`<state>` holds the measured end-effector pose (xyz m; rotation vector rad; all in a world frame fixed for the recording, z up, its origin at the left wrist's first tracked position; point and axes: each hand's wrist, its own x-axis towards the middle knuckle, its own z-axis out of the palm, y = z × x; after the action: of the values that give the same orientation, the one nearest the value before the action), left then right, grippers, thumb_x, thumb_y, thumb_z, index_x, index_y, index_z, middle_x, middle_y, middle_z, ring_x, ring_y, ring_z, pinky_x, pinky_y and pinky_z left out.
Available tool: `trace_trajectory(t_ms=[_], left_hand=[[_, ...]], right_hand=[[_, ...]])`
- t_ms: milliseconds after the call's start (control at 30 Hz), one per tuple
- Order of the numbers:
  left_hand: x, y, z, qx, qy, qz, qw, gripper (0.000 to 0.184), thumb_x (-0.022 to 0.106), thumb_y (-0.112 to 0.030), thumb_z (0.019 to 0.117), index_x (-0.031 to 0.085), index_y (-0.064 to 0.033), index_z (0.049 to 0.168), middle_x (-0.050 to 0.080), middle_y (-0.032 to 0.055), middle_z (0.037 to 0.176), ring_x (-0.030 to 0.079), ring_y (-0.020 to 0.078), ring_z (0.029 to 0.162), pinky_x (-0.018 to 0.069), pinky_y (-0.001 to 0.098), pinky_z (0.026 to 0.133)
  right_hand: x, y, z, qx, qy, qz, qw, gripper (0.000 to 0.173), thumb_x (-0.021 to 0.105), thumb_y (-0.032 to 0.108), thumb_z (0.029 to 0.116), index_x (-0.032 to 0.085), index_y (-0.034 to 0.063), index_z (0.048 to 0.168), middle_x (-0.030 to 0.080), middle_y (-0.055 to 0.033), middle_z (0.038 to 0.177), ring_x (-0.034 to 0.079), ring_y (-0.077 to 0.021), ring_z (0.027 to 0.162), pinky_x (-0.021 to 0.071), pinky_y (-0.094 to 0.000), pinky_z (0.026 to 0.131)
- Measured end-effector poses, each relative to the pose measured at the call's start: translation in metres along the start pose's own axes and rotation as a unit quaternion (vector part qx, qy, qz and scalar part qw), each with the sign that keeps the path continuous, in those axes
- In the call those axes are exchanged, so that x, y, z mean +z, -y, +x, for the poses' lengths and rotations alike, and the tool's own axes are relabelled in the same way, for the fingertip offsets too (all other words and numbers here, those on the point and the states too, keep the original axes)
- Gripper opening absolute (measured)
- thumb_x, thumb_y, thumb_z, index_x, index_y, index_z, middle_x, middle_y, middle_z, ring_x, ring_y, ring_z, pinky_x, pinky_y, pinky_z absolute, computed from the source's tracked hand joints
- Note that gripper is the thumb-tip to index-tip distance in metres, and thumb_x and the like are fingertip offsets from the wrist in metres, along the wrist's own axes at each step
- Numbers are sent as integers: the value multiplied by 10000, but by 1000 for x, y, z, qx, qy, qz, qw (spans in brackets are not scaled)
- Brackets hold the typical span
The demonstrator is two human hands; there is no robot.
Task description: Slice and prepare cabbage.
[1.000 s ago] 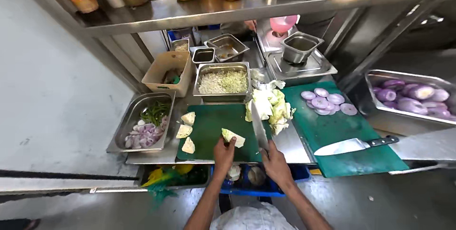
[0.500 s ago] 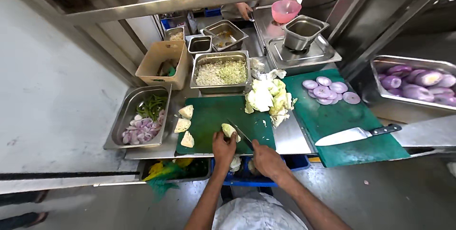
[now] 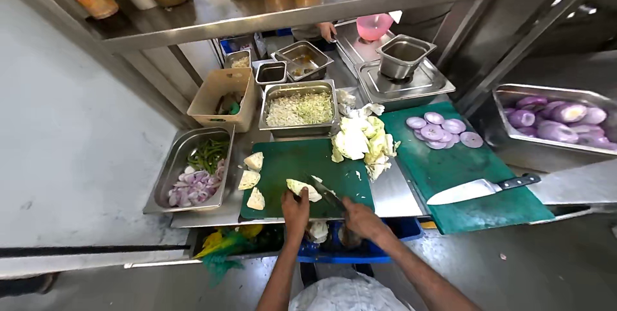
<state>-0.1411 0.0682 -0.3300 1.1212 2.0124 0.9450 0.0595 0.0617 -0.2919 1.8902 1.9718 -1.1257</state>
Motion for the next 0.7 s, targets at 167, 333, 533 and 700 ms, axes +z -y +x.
trace_trajectory(t_ms=[167,333,533,700], left_hand=[[-7,4,16,-63,1,-36,997,663,754,-508,906,628,37,1263,665,228,1163,710,320,965,612,510,843],[-27,-8,25,-48,3,-24,999,494,856,-350,824,709,10,1130,728,179,1038,707,300,996,565,523,925],[-78,-9,79,49,23,-44,998,574,858,-293,826,647,-12,1280,723,181,1125,707,299,1048,565,534,961],[-100,-18,138,58,90,115,988,889,857,-268,814,397,-181,1569,667,215,1289,648,402,1184,506,625,1018]], right_hand=[[-44,-15,8,48,-147,27,988,388,481,253,1076,488,99,1432,698,-222,1106,701,-413,1038,565,-583,880],[-12,-9,0,-16,-103,-13,994,414,422,313,1096,455,99,1449,696,-215,1108,702,-406,1045,567,-574,884],[-6,-25,-3,4,-104,50,993,432,508,299,1076,473,77,1446,694,-227,1115,693,-414,1049,549,-601,898],[5,-36,-14,-29,-118,91,988,504,530,389,1063,435,139,1490,712,-175,1025,716,-368,943,574,-567,845]])
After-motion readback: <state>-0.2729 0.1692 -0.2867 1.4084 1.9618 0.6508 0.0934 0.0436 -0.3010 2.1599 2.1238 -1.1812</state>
